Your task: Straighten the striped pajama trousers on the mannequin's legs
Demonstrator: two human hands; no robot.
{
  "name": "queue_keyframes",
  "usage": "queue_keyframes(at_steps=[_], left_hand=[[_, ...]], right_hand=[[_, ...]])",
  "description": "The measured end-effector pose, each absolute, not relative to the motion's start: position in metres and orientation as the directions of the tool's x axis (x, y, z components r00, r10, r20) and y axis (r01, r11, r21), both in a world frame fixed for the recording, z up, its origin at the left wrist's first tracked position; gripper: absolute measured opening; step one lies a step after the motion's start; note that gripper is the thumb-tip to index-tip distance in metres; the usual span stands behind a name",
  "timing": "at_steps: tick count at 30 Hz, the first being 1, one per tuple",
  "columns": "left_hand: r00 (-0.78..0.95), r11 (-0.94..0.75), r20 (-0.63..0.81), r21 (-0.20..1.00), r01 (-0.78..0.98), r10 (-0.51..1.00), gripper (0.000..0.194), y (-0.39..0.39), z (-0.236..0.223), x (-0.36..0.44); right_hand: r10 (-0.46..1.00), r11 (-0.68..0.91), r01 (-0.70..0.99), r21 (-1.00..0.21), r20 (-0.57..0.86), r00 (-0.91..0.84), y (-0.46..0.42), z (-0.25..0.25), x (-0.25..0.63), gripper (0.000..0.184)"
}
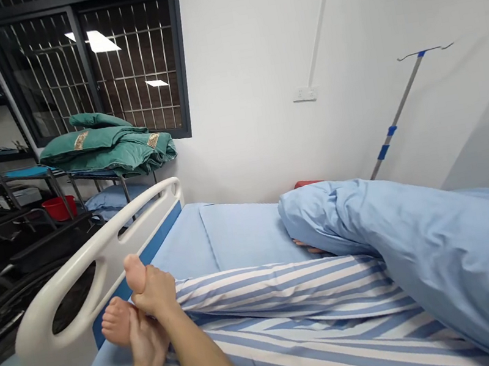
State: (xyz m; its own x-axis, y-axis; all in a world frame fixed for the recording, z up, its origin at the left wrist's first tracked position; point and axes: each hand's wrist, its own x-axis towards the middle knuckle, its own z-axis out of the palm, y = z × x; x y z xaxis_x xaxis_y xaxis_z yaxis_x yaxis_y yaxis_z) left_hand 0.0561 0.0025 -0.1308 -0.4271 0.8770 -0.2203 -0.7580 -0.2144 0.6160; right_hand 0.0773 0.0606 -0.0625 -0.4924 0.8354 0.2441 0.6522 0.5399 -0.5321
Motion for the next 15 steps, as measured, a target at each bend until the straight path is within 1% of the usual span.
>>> queue_keyframes(at_steps=[5,9,12,15], left_hand=[[-0.437,-0.205,-0.24,0.627,-0.751,0.867,0.031,-0.002,-0.119,0.057],[-0.417,-0.177,-0.235,0.649,-0.74,0.878,0.031,-0.011,-0.097,0.053],[-0.412,-0.22,-0.122,0.692,-0.687,0.903,0.035,-0.014,-0.063,0.057],[-0.41,-0.305,0.045,0.742,-0.597,0.911,0.04,-0.011,-0.008,0.074]], right_hand=[[0.836,0.533,0.66,-0.529,0.209,-0.507,0.056,-0.053,0.081,0.04],[0.826,0.546,0.643,-0.538,0.217,-0.52,0.053,-0.03,0.088,0.044],[0.818,0.562,0.605,-0.564,0.268,-0.51,0.056,0.006,0.098,0.046],[0.811,0.576,0.558,-0.598,0.329,-0.485,0.065,0.06,0.117,0.047]])
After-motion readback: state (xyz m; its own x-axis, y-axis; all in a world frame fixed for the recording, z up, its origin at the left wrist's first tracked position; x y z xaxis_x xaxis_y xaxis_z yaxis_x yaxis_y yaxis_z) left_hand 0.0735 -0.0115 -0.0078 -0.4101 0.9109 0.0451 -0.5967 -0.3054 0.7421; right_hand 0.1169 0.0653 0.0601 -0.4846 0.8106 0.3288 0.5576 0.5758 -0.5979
